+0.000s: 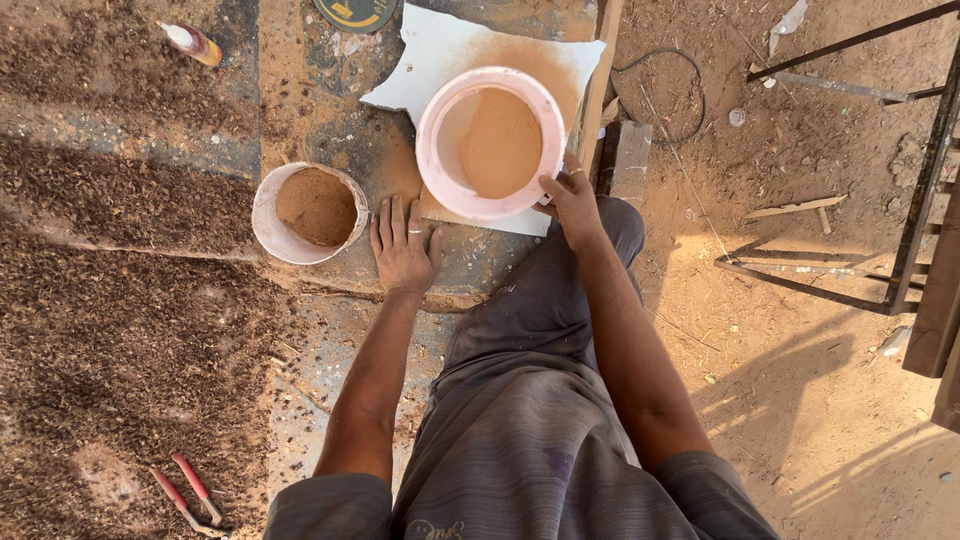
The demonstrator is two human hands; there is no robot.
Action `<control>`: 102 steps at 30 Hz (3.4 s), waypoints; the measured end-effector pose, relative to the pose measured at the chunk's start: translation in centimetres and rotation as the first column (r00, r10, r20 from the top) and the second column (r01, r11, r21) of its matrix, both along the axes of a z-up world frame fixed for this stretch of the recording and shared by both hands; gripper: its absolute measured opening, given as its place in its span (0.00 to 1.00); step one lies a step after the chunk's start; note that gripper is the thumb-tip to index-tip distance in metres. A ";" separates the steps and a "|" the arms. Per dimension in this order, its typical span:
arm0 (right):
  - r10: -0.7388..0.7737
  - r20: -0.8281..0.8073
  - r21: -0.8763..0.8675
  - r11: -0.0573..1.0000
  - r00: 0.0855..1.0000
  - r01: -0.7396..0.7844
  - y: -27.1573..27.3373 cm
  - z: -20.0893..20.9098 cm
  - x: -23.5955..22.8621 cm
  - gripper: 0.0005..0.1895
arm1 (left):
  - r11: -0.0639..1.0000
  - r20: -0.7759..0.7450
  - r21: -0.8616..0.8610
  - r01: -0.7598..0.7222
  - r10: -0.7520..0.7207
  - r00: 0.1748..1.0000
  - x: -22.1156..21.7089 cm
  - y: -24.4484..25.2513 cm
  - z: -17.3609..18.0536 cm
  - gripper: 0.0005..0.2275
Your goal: The person mixes sawdust with white glue on a flat surface using a putty knife, then applies the mixture to fill holes in wooden planks. The person works on multiple planks, spreading the filler into the holes and smoothing the surface.
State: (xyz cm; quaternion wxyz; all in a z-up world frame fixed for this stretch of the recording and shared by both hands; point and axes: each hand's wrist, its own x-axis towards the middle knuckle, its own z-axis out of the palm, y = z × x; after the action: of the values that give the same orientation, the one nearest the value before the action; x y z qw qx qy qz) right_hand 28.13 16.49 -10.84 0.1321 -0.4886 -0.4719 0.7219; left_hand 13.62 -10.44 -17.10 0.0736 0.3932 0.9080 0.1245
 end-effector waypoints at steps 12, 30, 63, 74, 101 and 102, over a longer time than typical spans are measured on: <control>-0.056 0.013 -0.022 0.998 0.998 0.056 -0.6 0.2 0.1 0.35 | 1.000 0.001 0.010 0.001 -0.001 1.000 -0.1 -0.1 -0.2 0.29; 0.327 -0.167 -0.026 0.942 0.930 -0.336 -10.1 12.2 -10.4 0.37 | 0.972 0.280 -0.235 0.021 0.047 0.959 0.1 -0.2 -2.2 0.26; 0.007 -0.139 -0.064 0.998 0.990 -0.016 -5.3 7.7 -7.5 0.35 | 0.996 -0.062 0.091 0.013 -0.008 0.998 -0.3 -0.2 -0.1 0.29; -0.122 -0.119 -0.099 0.989 0.985 0.111 -0.6 1.4 -4.1 0.37 | 1.000 0.005 -0.010 -0.001 0.001 1.000 -0.1 -0.2 -0.5 0.30; 0.620 0.001 0.235 0.763 0.785 -0.603 -16.7 10.7 -14.4 0.37 | 0.982 0.075 -0.190 0.019 -0.005 0.997 -0.2 0.2 0.4 0.27; 0.625 -0.003 0.228 0.761 0.781 -0.608 -16.5 11.1 -14.4 0.37 | 0.985 -0.006 -0.172 0.019 -0.020 1.000 -0.3 0.3 0.8 0.27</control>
State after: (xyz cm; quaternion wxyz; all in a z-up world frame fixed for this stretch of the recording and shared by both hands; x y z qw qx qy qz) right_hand 13.73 -0.05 0.30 -0.0421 -0.2603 -0.6755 0.6886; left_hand 13.31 -10.15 -16.26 0.1051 0.3947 0.9118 0.0435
